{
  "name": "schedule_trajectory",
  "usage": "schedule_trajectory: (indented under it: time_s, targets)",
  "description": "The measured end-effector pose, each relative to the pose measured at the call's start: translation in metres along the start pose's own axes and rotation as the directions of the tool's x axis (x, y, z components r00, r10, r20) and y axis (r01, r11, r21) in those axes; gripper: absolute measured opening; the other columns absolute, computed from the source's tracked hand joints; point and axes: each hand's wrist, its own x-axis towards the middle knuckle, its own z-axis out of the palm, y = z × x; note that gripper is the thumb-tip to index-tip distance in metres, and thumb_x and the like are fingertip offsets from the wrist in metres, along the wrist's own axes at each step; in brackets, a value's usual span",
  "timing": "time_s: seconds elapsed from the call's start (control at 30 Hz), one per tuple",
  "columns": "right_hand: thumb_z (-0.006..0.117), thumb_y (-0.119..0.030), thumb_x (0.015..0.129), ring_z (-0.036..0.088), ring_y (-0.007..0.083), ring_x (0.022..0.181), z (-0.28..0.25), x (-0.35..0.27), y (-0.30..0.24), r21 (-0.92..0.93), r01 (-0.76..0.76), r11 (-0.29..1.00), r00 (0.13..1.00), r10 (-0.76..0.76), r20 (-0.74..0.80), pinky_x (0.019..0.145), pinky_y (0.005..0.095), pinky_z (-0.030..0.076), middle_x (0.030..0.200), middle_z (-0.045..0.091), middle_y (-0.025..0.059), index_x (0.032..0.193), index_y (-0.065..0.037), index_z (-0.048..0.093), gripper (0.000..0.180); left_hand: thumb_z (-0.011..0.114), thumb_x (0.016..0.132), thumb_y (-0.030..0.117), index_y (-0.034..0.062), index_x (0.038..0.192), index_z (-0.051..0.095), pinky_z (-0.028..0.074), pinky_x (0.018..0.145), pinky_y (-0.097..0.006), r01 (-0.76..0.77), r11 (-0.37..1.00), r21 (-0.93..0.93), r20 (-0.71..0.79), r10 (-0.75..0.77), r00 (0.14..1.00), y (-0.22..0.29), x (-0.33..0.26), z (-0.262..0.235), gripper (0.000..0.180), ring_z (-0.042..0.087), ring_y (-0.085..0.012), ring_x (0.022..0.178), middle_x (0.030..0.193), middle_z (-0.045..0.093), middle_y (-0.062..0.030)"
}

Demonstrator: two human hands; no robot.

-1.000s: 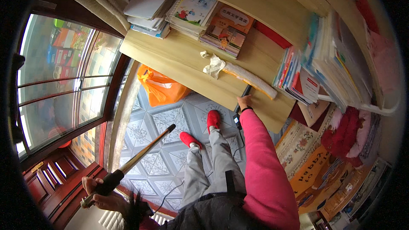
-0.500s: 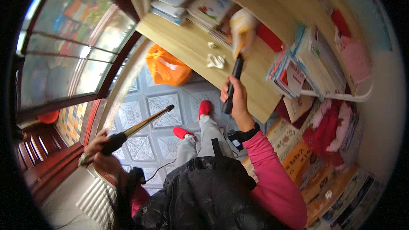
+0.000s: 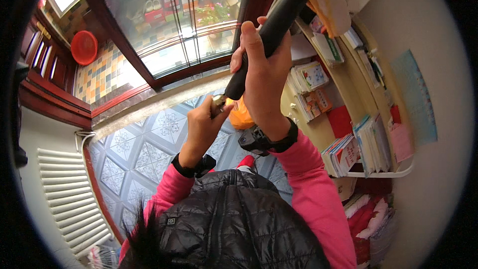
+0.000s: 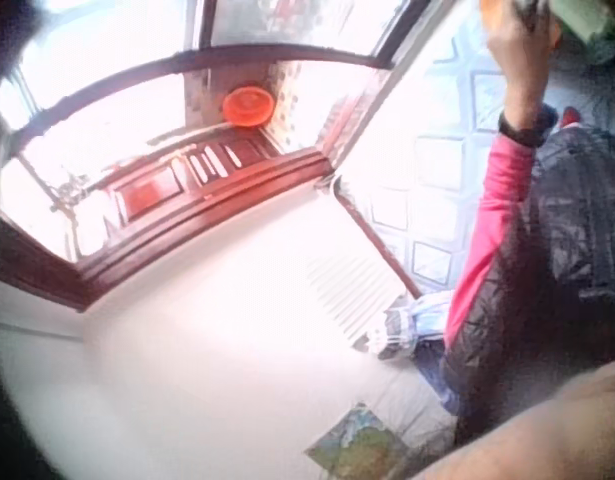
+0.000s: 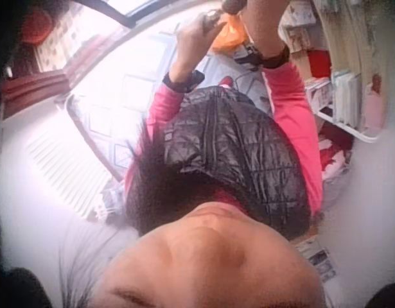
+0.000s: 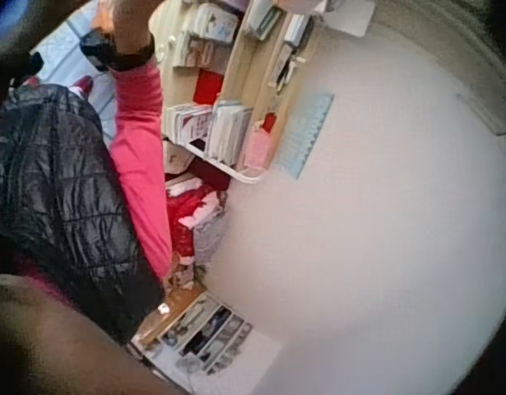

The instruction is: The person assembles a duster by attaching a small metal connector to a black handle, then inserting a long metal pole into the handle. They repeatedly extend and retract the pole to test the connection, then attach a duster head to the pole and secure it.

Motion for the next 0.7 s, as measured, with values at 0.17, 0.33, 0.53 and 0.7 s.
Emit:
schedule_trajectory:
  time_s: [0.17, 0.33, 0.53, 0.7]
  targets:
    - [0.060, -0.019, 0.093, 0.044, 0.0067, 0.051, 0.040, -0.032, 0.015, -0.018, -0.035, 0.999, 0.999, 0.036, 0.034, 0.048, 0.0224, 0.038, 0.074, 0.045, -0.0011, 0.104, -0.011, 0.046, 0.020, 0.073, 0.082, 0.027, 0.0027, 0.077, 0.052, 0.040, 0.044, -0.036, -0.061, 0.997, 0.043, -0.052, 0.063, 0.997, -0.002, -0.017, -0.044, 0.033, 0.051, -0.0309, 0.046, 0.054, 0.050, -0.0119]
    - [0.061, -0.018, 0.092, 0.047, 0.0094, 0.048, 0.056, -0.049, 0.021, 0.027, -0.061, 0.998, 0.998, 0.060, 0.020, 0.046, 0.0231, 0.040, 0.072, 0.048, 0.0018, 0.110, -0.007, 0.043, 0.028, 0.072, 0.082, 0.025, 0.0039, 0.077, 0.051, 0.040, 0.044, -0.037, -0.056, 0.998, 0.036, -0.023, 0.057, 0.998, -0.003, -0.027, -0.066, 0.031, 0.052, -0.0320, 0.047, 0.054, 0.050, -0.0113]
    - [0.057, -0.023, 0.095, 0.046, 0.0088, 0.055, 0.053, -0.064, 0.020, -0.028, -0.044, 0.999, 0.998, 0.045, 0.050, 0.050, 0.0241, 0.040, 0.075, 0.045, -0.0003, 0.105, -0.011, 0.046, 0.019, 0.071, 0.081, 0.024, 0.0041, 0.079, 0.051, 0.042, 0.046, -0.038, -0.042, 0.997, 0.060, -0.039, 0.044, 0.998, 0.007, -0.037, -0.069, 0.028, 0.056, -0.0328, 0.050, 0.057, 0.053, -0.0124]
    - [0.058, -0.024, 0.095, 0.046, 0.0087, 0.056, 0.046, -0.068, 0.018, -0.037, -0.068, 0.997, 0.995, 0.070, 0.064, 0.051, 0.0243, 0.040, 0.075, 0.045, -0.0008, 0.104, -0.012, 0.046, 0.019, 0.070, 0.081, 0.024, 0.0045, 0.081, 0.052, 0.046, 0.048, -0.040, -0.017, 0.993, 0.113, -0.020, 0.019, 1.000, 0.012, -0.042, -0.066, 0.027, 0.060, -0.0338, 0.056, 0.063, 0.059, -0.0141]
